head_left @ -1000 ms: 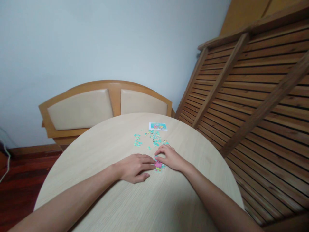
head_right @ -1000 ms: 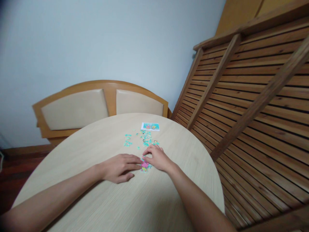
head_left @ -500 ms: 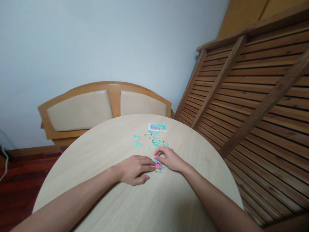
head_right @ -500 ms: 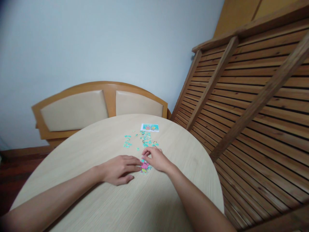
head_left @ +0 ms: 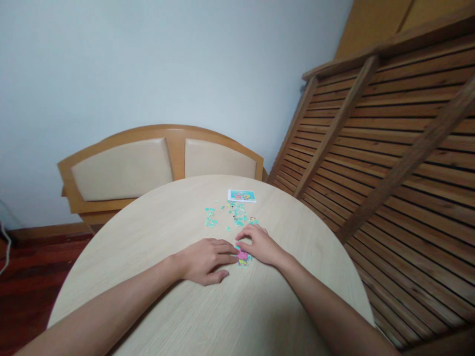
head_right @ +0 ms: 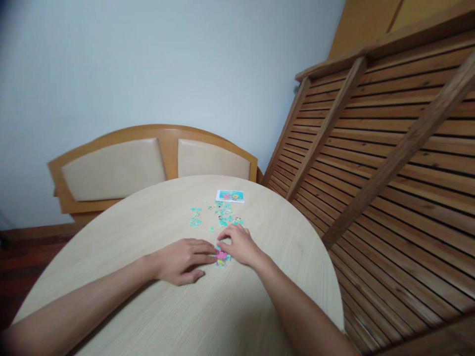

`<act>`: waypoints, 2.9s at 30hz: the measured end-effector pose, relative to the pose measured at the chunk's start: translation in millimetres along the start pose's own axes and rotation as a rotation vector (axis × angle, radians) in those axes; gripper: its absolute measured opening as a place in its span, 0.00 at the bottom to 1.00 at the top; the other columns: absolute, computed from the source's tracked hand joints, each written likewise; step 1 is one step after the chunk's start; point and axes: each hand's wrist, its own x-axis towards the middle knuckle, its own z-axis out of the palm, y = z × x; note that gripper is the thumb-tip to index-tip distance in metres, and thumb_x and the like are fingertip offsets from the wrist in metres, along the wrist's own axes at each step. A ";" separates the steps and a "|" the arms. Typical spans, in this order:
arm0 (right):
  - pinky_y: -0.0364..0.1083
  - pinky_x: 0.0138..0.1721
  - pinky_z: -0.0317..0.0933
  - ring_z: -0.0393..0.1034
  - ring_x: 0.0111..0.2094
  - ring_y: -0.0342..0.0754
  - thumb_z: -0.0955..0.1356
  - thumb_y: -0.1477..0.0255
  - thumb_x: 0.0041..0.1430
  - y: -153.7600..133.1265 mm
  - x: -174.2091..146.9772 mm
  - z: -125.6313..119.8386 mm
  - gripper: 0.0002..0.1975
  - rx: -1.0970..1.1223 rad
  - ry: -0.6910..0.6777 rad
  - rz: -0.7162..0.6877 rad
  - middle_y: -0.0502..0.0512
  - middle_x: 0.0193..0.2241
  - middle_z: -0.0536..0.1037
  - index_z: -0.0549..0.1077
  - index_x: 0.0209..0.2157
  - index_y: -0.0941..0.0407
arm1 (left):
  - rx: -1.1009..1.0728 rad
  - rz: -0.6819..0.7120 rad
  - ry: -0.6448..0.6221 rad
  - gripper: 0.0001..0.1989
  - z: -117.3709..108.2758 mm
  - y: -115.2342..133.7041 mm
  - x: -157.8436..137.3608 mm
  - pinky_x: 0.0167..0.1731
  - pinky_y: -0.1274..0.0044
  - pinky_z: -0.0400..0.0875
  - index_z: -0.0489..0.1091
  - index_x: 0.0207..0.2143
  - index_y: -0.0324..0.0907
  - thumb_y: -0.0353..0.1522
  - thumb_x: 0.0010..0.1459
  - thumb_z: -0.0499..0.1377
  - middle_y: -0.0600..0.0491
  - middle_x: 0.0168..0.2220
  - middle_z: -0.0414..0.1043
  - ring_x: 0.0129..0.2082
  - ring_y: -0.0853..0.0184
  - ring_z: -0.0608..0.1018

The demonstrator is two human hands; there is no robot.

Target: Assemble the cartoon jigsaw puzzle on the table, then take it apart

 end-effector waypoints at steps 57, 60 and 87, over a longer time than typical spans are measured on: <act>0.56 0.65 0.51 0.58 0.64 0.54 0.56 0.56 0.71 62.7 29.4 -10.5 0.27 -0.086 -0.056 -0.018 0.62 0.63 0.66 0.63 0.63 0.56 | -0.079 -0.027 0.091 0.16 -4.2 -1.0 -2.4 0.53 0.68 0.70 0.71 0.52 0.42 0.35 0.63 0.56 0.45 0.50 0.74 0.50 0.58 0.76; 0.56 0.66 0.50 0.56 0.65 0.54 0.54 0.59 0.72 72.4 55.5 -11.3 0.27 -0.185 -0.080 0.065 0.62 0.65 0.64 0.61 0.65 0.56 | -0.100 -0.036 0.092 0.16 -1.0 -3.1 -2.6 0.54 0.68 0.70 0.70 0.52 0.42 0.35 0.63 0.56 0.44 0.50 0.73 0.50 0.58 0.76; 0.59 0.70 0.36 0.39 0.71 0.55 0.53 0.59 0.72 92.8 128.3 11.4 0.26 -0.120 -0.287 -0.004 0.45 0.70 0.52 0.58 0.67 0.45 | -0.154 -0.062 0.093 0.15 1.4 -10.0 -0.5 0.53 0.69 0.70 0.70 0.51 0.44 0.36 0.62 0.57 0.47 0.49 0.73 0.49 0.58 0.75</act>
